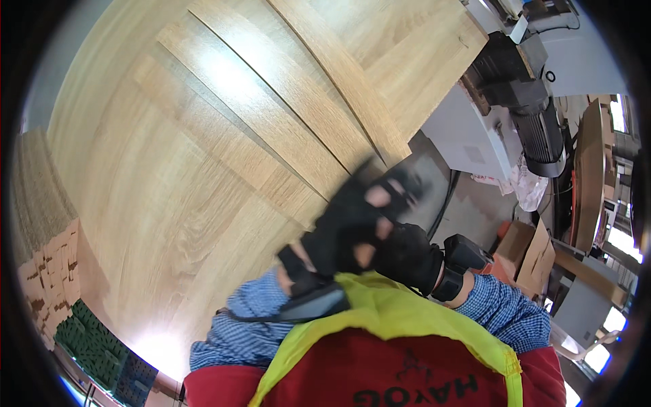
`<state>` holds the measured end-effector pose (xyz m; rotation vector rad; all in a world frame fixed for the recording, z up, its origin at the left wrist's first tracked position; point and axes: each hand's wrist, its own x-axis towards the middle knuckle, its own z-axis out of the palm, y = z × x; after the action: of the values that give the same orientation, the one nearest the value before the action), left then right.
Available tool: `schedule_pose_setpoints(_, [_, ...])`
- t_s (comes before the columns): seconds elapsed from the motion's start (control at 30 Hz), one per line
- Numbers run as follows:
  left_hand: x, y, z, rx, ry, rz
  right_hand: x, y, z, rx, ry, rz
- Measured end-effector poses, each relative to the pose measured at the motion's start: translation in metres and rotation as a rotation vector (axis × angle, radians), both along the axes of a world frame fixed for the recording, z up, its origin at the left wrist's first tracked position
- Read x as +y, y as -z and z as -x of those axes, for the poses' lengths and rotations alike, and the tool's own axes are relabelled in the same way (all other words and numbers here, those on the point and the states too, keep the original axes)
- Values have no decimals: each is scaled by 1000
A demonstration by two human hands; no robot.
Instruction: Trim the edges of wood panels using a utility knife.
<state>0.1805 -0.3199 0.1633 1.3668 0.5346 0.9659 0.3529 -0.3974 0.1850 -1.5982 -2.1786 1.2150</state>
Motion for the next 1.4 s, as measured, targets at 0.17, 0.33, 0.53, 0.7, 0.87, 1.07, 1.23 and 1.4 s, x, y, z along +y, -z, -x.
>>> schedule_pose_setpoints(0.17, [-19, 18, -29, 292, -40, -389, -12, 29, -16, 847, 518, 619])
schedule_pose_setpoints(0.33, [-19, 16, -30, 339, -46, -389, -7, 36, -14, 737, 419, 580])
schedule_pose_setpoints(0.53, [-19, 36, -32, 347, -18, -435, -7, 42, -20, 538, 212, 258])
schedule_pose_setpoints(0.7, [-25, 17, -47, 314, -108, -394, -10, 26, -41, -14, -122, -128])
schedule_pose_setpoints(0.87, [-1, -5, -60, 246, -180, -493, -8, 24, -65, 438, 293, 613])
schedule_pose_setpoints(1.07, [8, 2, -63, 312, -77, -469, 16, 9, -57, 134, -125, 47])
schedule_pose_setpoints(1.23, [10, 12, -65, 317, -69, -458, 7, 27, -62, 452, 126, 501])
schedule_pose_setpoints(1.4, [14, 18, -65, 493, 57, -490, 3, 48, -57, 644, 192, 609])
